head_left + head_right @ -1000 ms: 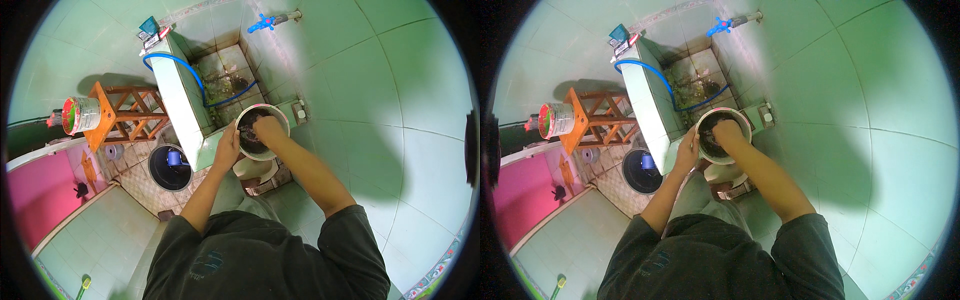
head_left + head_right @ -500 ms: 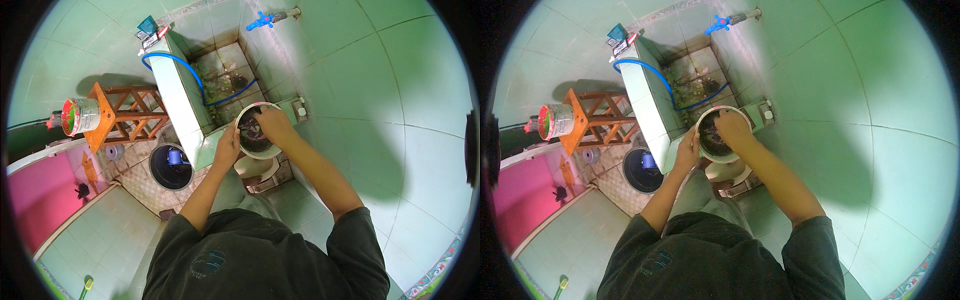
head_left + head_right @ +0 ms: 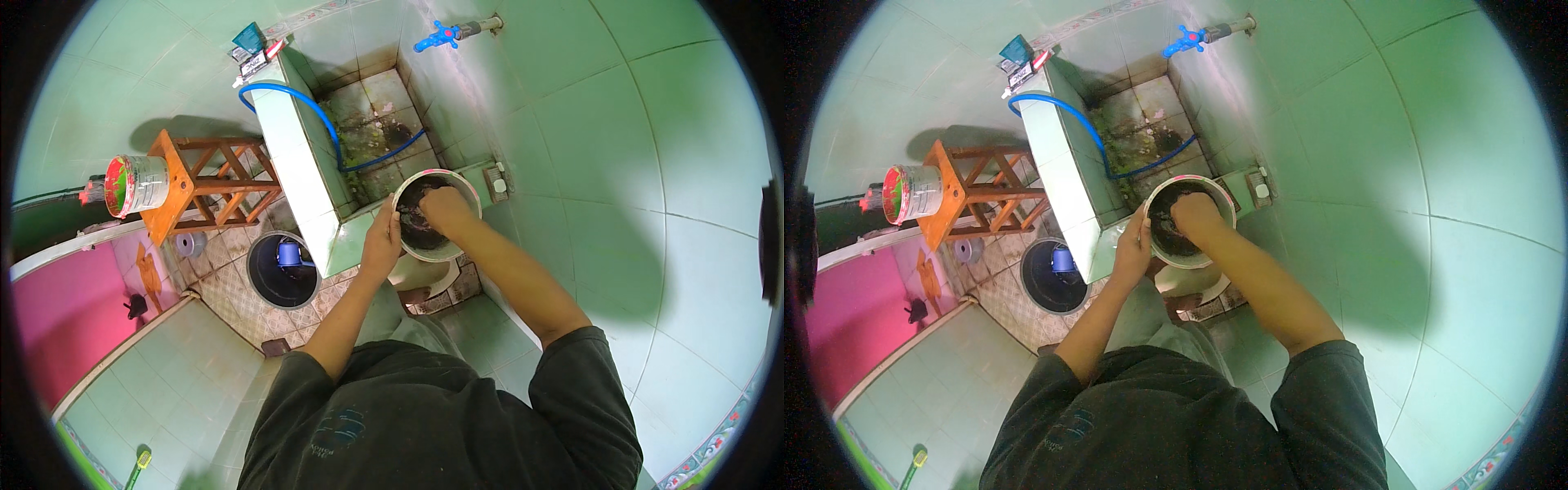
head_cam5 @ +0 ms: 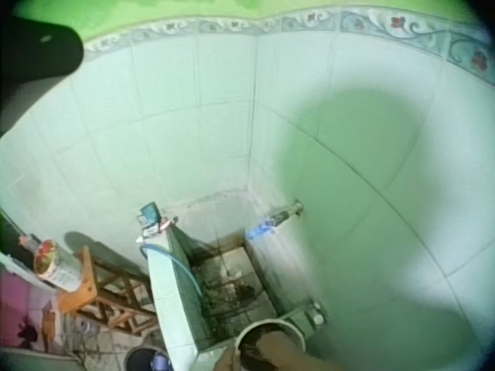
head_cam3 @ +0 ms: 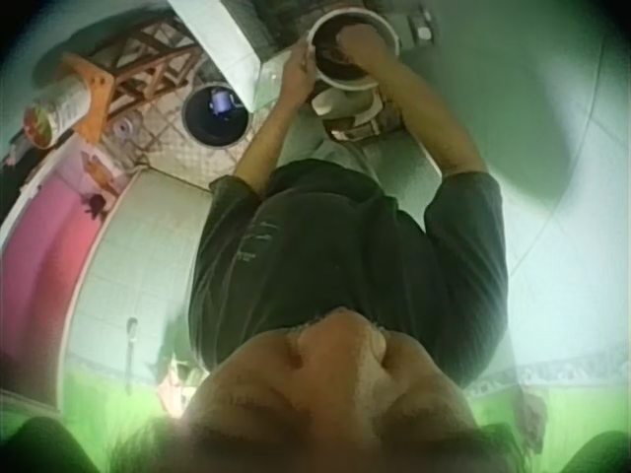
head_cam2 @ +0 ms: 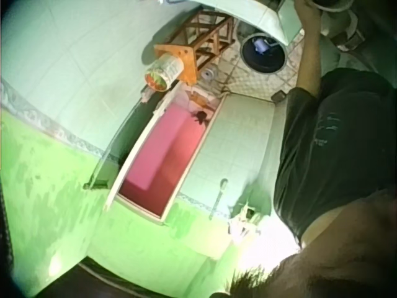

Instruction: The person applies wet plaster to a damaged corner of a tiled wall using a putty knife.

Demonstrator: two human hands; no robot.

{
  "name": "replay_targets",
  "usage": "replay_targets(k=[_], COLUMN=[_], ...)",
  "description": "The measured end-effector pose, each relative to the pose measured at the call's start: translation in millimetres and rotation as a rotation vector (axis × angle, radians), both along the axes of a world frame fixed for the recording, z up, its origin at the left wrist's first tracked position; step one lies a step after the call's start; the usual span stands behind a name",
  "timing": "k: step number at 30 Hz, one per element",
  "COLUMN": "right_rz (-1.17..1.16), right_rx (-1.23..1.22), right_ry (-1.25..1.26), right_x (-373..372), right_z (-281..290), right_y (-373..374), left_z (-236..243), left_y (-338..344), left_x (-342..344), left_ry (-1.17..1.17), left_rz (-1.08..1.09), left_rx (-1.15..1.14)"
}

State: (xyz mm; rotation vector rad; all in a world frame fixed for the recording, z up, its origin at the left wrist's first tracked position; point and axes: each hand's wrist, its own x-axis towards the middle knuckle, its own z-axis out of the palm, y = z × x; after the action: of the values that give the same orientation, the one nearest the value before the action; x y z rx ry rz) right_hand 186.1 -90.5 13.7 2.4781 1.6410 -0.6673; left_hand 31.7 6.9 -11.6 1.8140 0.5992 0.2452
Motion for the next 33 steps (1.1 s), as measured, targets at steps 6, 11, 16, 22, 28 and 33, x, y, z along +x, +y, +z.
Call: replay_targets(k=[6,11,16,22,28,33], right_rz=[-0.087,-0.377,-0.604,-0.997,-1.279,-1.211], right_rx=[-0.107,-0.104,0.002,0.182,0.578,1.055], right_ry=[0.096,0.181,0.506,1.088,1.434,1.386], right_x=[16.4,16.3,30.7,24.4,-31.0,-88.0], right_z=[1.9,-3.5,16.6,74.1,144.0,214.5], right_y=[-2.5,-24.9,-55.3,-114.0,-182.1,-222.6], left_z=[-2.8,3.0,14.2,-9.4,-14.8,-96.5], left_y=[-1.4,1.2,2.8,7.9,23.7,96.6], left_x=[-2.4,-4.3,-0.7,-2.3,-3.4,-23.6], left_ry=[-0.017,-0.048,-0.023,0.004,0.039,-0.249], left_rz=[0.033,0.008,-0.017,-0.032,-0.123,0.034], left_rx=[0.024,0.02,-0.04,-0.033,0.016,0.3])
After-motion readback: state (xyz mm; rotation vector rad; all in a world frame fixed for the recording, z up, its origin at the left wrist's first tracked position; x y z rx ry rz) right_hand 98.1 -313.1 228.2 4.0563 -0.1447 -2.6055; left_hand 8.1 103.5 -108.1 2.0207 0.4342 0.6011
